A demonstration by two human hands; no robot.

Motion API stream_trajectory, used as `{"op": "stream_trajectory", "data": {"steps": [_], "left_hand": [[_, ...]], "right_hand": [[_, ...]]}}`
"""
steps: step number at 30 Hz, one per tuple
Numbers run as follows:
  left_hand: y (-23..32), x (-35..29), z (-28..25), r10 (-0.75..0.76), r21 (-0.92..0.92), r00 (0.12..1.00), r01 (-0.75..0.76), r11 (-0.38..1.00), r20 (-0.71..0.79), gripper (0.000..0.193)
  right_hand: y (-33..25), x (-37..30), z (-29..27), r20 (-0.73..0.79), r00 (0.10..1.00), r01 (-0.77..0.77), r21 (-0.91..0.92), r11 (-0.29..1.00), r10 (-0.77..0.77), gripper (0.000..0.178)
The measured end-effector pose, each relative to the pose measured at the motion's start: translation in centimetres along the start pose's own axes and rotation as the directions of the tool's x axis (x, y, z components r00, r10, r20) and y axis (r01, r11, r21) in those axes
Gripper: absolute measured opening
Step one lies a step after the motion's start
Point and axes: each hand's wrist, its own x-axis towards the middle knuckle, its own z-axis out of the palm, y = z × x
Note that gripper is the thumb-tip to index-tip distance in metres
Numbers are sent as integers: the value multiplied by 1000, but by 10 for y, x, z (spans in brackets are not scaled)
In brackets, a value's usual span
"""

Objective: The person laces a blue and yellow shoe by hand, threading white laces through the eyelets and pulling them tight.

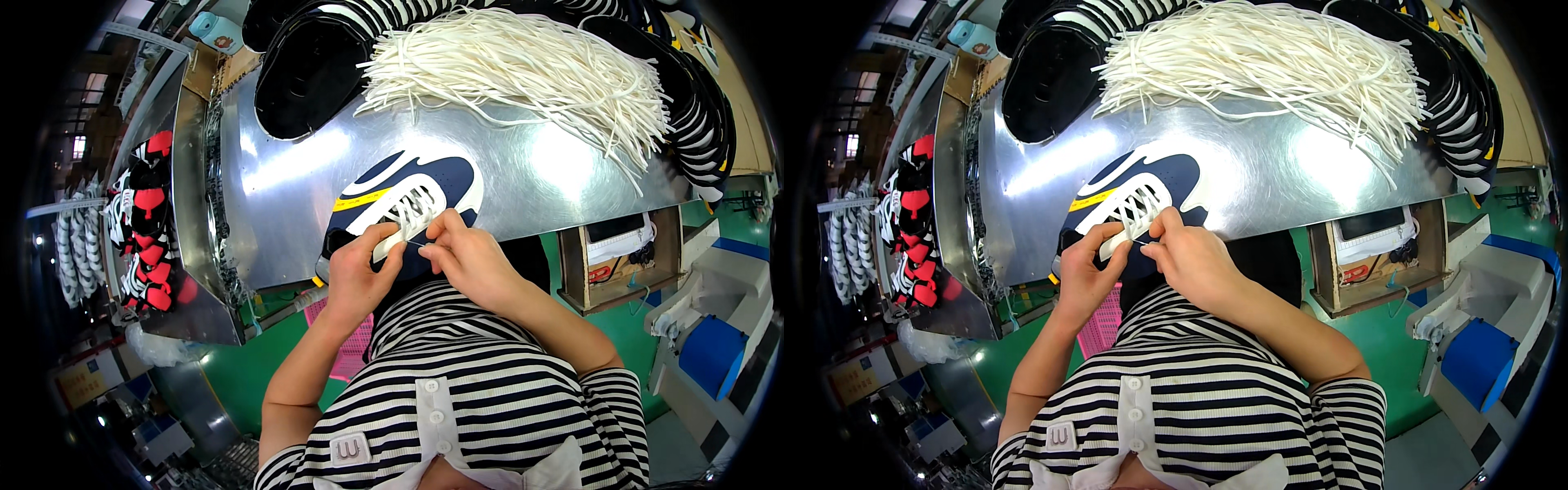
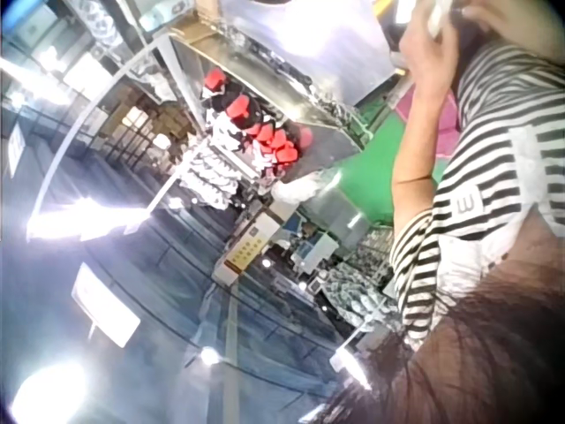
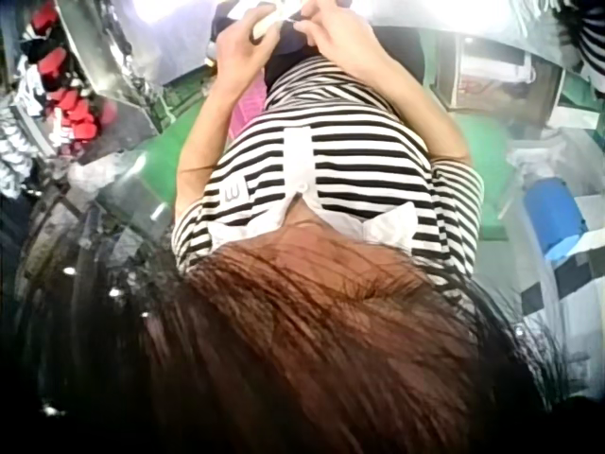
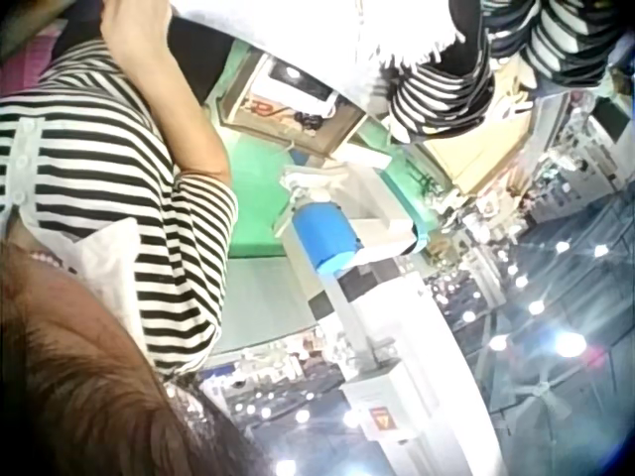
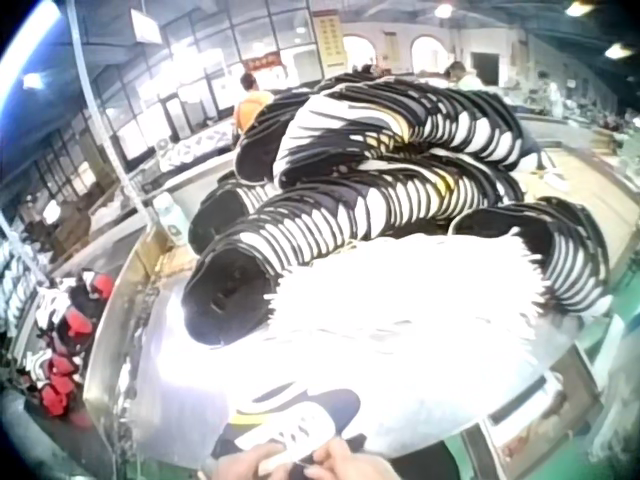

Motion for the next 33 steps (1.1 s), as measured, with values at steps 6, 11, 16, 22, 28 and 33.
{"op": "stream_trajectory", "data": {"steps": [6, 11, 16, 22, 28, 33], "left_hand": [[2, 1, 0, 161, 62, 985, -164, 984, 59, 24], [1, -2, 1, 159, 104, 972, -178, 978, 171, 27], [-4, -3, -5, 137, 9, 984, -139, 990, 114, 25], [-4, 8, -11, 125, -185, 962, -80, 979, 244, 22], [-6, 9, -33, 70, 46, 864, -107, 993, 498, 29], [-5, 12, -19, 75, 23, 966, -83, 996, 249, 33]], "right_hand": [[10, 8, 3, 2, 999, -52, 105, 993, 52, 21], [14, 14, 21, -17, 990, -133, 198, 971, 139, 21], [-1, -6, -31, 146, 989, 18, -146, 989, 3, 20], [11, 44, -20, -322, 918, 169, -210, 963, -231, 11], [0, 49, -27, -249, 965, 24, -215, 976, -78, 13], [-9, 48, -28, -131, 957, 206, -326, 923, -260, 14]]}}
